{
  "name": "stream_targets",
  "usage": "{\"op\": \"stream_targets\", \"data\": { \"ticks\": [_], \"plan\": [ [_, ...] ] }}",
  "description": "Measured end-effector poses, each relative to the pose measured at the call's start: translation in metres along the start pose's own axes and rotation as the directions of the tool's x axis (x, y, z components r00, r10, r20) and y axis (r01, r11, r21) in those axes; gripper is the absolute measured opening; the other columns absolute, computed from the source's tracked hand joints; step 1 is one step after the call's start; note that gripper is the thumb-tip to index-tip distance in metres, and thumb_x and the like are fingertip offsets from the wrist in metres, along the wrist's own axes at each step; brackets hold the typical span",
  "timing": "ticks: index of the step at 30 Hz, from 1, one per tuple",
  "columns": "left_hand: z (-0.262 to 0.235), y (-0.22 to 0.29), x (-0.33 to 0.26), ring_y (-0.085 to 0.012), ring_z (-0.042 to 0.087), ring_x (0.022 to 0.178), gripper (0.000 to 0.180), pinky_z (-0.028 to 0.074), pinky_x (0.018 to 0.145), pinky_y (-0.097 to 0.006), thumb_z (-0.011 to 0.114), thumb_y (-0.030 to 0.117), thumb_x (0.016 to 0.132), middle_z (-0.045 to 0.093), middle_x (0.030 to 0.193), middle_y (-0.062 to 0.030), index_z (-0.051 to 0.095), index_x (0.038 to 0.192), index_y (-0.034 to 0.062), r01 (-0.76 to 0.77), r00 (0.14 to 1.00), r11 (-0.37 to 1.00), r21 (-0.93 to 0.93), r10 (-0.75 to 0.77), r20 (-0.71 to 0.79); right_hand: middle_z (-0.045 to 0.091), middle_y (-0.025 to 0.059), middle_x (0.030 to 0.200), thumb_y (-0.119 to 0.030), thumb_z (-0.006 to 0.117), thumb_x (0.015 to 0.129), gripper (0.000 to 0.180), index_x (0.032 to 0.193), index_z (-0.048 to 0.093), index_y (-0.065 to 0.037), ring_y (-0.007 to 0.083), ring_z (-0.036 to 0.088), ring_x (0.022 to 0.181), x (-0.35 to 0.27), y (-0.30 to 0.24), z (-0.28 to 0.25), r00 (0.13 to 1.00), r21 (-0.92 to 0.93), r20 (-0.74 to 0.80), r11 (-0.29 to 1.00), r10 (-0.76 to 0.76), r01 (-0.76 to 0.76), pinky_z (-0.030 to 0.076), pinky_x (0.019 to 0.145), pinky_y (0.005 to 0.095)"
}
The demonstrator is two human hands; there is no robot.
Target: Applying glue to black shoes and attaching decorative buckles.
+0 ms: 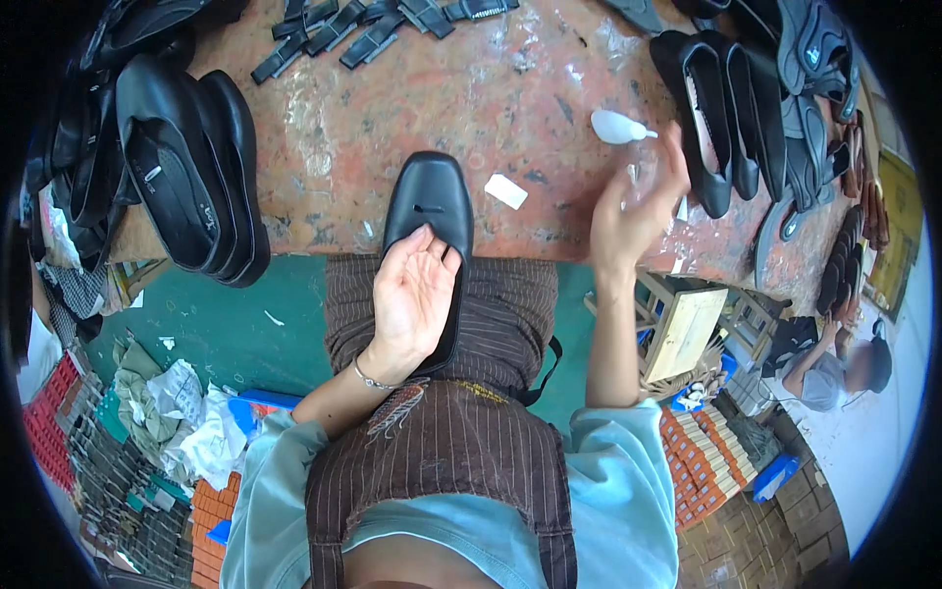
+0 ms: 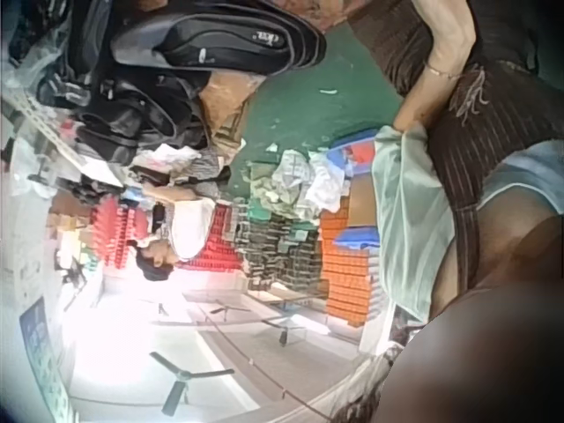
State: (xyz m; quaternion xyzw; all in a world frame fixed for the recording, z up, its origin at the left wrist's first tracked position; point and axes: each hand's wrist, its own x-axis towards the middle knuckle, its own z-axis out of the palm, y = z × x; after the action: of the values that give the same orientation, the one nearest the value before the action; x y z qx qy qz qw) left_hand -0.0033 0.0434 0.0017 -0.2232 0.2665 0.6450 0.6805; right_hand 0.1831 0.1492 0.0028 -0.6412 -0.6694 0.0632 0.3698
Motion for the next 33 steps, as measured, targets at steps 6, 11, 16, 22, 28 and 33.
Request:
{"op": "stream_targets", "data": {
  "ticks": [6,11,16,22,28,33],
  "plan": [
    [-0.002,0.004,0.000,-0.0190,0.056,0.106,0.016,0.040,0.100,-0.035,0.050,0.011,0.090,0.063,0.105,-0.0074,0.059,0.097,0.0000,0.013,0.998,1.000,-0.026,-0.011,0.061,0.060,0.0143,0.116,0.008,0.055,0.080,0.038,0.116,0.061,-0.004,0.0293,0.055,0.112,0.048,-0.055,0.045,0.869,0.074,0.080,0.872,-0.488,0.483,0.040,0.098,0.0403],
    [0.004,-0.002,0.005,-0.0223,0.056,0.103,0.018,0.038,0.099,-0.038,0.051,0.017,0.090,0.066,0.099,-0.0098,0.061,0.091,0.0023,0.034,0.994,0.994,-0.108,-0.022,0.102,0.058,0.0179,0.120,-0.003,0.053,0.085,0.036,0.121,0.057,0.002,0.0333,0.047,0.121,0.098,-0.058,0.089,0.862,-0.039,0.265,0.888,-0.432,0.458,0.036,0.104,0.0407],
    [0.012,0.001,0.000,-0.0233,0.056,0.104,0.019,0.038,0.100,-0.038,0.050,0.018,0.090,0.067,0.098,-0.0105,0.063,0.084,0.0060,0.021,0.998,0.991,-0.130,-0.012,0.066,0.063,0.0105,0.102,-0.002,0.062,0.081,0.030,0.110,0.066,-0.009,0.0275,0.057,0.100,0.074,-0.048,0.079,0.836,-0.121,0.337,0.861,-0.433,0.494,0.042,0.089,0.0409],
    [0.010,0.005,0.001,-0.0226,0.057,0.102,0.021,0.038,0.098,-0.037,0.050,0.020,0.090,0.067,0.097,-0.0105,0.063,0.084,0.0053,0.015,1.000,0.994,-0.105,-0.014,0.011,0.060,0.0132,0.098,-0.002,0.069,0.075,0.031,0.105,0.066,-0.004,0.0308,0.059,0.093,0.029,-0.050,0.037,0.900,0.033,0.372,0.972,-0.227,0.231,0.048,0.082,0.0366],
    [0.009,0.001,0.002,-0.0216,0.052,0.106,0.030,0.037,0.099,-0.037,0.046,0.026,0.092,0.062,0.107,-0.0097,0.057,0.106,0.0015,0.030,0.996,0.995,-0.096,-0.021,0.092,0.060,0.0109,0.095,-0.001,0.074,0.067,0.039,0.105,0.068,-0.005,0.0252,0.059,0.082,-0.018,-0.094,0.003,0.848,0.276,0.490,0.959,-0.202,0.069,0.050,0.070,0.0337],
    [0.016,0.001,0.000,-0.0233,0.048,0.112,0.041,0.034,0.103,-0.039,0.041,0.028,0.093,0.054,0.119,-0.0136,0.046,0.124,0.0004,-0.003,0.997,1.000,0.015,0.002,0.076,0.059,0.0093,0.096,-0.001,0.072,0.067,0.039,0.105,0.068,-0.004,0.0240,0.057,0.083,-0.026,-0.092,0.013,0.846,0.284,0.466,0.950,-0.258,0.133,0.048,0.072,0.0339]
  ]
}}
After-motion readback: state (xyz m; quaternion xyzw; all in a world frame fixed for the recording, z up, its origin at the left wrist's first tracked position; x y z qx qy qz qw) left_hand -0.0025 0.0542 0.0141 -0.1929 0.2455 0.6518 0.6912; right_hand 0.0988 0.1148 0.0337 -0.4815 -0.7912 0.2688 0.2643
